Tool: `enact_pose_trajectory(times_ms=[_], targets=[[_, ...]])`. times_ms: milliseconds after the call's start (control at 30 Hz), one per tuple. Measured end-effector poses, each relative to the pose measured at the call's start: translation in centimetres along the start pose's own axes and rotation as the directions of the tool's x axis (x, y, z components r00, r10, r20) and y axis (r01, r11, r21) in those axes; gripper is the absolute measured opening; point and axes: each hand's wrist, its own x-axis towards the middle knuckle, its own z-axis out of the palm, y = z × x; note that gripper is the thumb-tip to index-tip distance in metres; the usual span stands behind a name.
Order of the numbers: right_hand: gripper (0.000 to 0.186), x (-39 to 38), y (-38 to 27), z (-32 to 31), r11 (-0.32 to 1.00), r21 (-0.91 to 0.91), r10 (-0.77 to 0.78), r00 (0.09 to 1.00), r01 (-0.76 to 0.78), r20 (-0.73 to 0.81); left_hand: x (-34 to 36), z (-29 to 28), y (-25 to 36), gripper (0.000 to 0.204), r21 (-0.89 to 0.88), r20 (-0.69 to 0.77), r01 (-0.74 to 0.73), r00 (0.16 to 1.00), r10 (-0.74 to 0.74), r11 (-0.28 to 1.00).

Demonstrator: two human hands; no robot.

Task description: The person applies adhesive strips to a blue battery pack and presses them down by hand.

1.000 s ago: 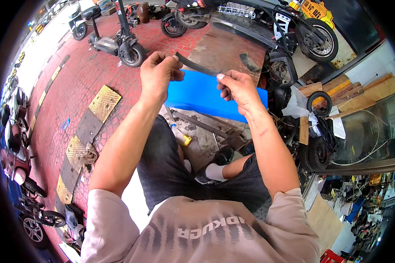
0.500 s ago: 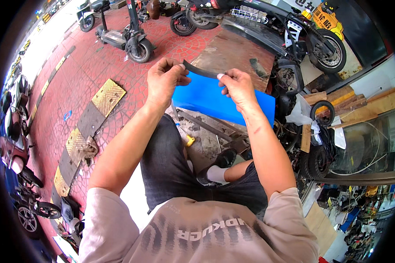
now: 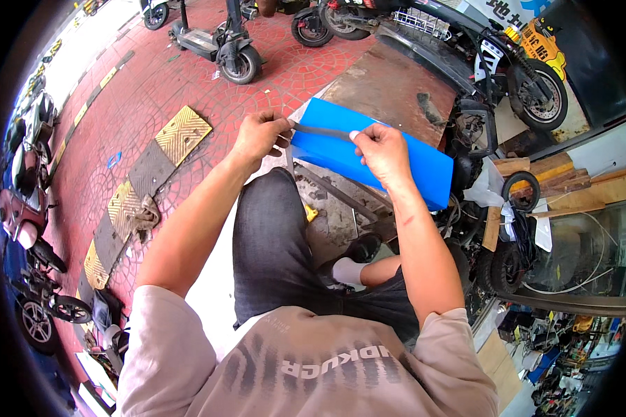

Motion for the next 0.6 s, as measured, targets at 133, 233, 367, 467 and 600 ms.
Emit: enact_pose_trajectory(times_ms=[133, 233, 367, 467, 600], targets=[[0.028, -0.4, 0.9, 0.5, 0.984, -0.175, -0.017, 1.000, 0.016, -0.001, -0.2, -0.3, -1.2, 0.014, -0.090, 0.022, 0.014, 1.000, -0.012, 0.996], [0.029, -1.0, -0.1, 0.3, 0.958, -0.287, -0.002, 1.000, 0.006, 0.016, -0.2, -0.5, -2.3, 0.015, -0.152, 0.024, 0.011, 1.000, -0.007, 0.988], [0.029, -2.0, -0.9, 0.2, 0.921, -0.386, -0.052, 0.999, 0.050, 0.005, -0.3, -0.3, -3.7, 0.015, -0.226, -0.008, 0.002, 1.000, -0.004, 0.974], [0.029, -2.1, -0.8, 0.1, 0.900, -0.430, -0.070, 0.997, 0.073, 0.022, -0.3, 0.0, -4.5, 0.014, -0.266, -0.023, -0.006, 1.000, 0.000, 0.964], [0.028, -2.1, -1.4, 0.0, 0.868, -0.495, 0.002, 0.998, 0.031, 0.066, -0.6, 0.1, -5.1, 0.013, -0.323, -0.024, -0.026, 1.000, 0.019, 0.946]])
